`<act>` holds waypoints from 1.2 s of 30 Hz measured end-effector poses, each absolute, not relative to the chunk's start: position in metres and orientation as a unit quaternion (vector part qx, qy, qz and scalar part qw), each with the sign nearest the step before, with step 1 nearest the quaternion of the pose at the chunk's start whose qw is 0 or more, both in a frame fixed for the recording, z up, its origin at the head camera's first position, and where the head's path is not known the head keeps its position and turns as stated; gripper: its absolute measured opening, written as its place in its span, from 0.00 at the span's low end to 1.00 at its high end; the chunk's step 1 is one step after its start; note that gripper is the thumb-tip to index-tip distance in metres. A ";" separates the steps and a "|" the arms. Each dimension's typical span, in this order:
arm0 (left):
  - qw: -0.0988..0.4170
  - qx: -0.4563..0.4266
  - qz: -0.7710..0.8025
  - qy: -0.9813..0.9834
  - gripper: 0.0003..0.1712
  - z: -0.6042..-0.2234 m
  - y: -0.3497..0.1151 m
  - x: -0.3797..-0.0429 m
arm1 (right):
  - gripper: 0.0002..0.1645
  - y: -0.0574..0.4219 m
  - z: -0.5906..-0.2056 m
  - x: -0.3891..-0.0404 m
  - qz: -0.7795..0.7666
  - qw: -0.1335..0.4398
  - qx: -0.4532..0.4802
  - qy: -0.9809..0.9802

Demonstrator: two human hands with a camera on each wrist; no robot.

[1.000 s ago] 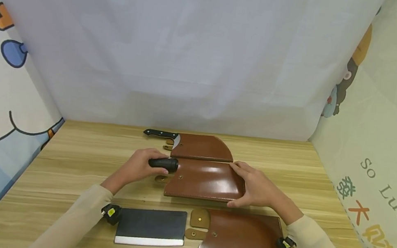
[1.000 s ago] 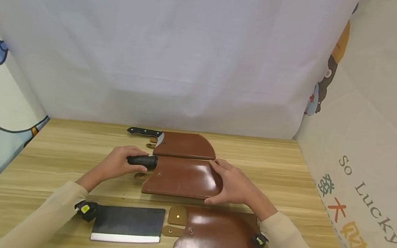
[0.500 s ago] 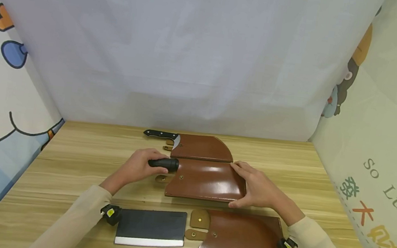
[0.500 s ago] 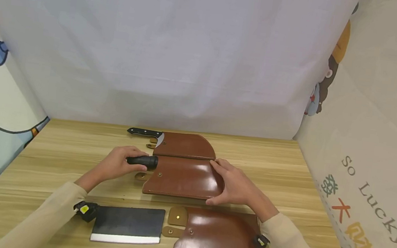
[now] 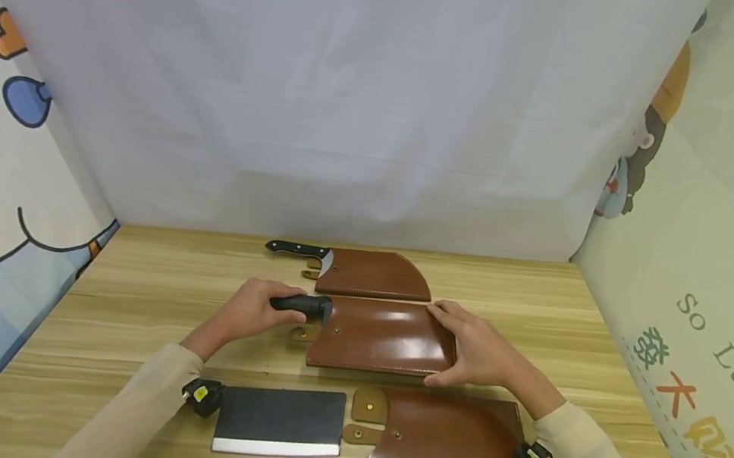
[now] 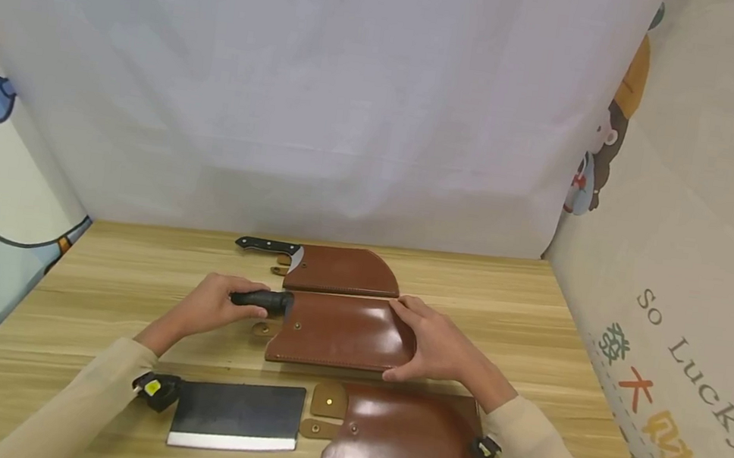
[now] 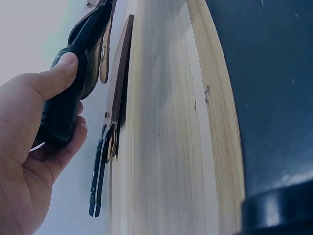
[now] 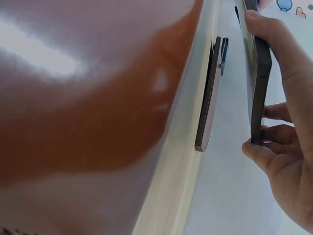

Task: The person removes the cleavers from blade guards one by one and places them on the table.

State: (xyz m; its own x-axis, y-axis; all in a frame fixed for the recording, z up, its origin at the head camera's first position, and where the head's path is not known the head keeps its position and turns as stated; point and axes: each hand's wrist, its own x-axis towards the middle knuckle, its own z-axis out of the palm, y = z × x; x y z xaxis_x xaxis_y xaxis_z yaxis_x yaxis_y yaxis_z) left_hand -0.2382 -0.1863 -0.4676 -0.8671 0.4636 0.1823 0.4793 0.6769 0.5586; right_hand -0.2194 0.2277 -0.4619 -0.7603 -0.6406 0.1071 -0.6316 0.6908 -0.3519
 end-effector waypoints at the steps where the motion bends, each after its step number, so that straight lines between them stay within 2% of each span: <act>1: 0.012 -0.258 -0.308 -0.915 0.29 -0.468 -0.187 -0.238 | 0.72 0.228 -0.462 -0.219 -0.188 0.012 -0.346 0.919; 25: 0.038 -0.271 -0.299 -0.914 0.29 -0.466 -0.193 -0.236 | 0.72 0.232 -0.465 -0.220 -0.200 0.015 -0.346 0.917; 36: 0.078 -0.270 -0.293 -0.914 0.27 -0.470 -0.198 -0.235 | 0.71 0.236 -0.467 -0.219 -0.204 0.021 -0.340 0.918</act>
State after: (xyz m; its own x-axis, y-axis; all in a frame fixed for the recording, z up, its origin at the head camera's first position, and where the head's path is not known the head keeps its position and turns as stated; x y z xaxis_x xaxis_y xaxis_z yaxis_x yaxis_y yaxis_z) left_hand -0.2345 -0.1977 -0.4699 -0.8422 0.4472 0.3011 0.5389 0.6823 0.4941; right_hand -0.2194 0.2357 -0.4671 -0.7684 -0.6320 0.1003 -0.6149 0.6858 -0.3892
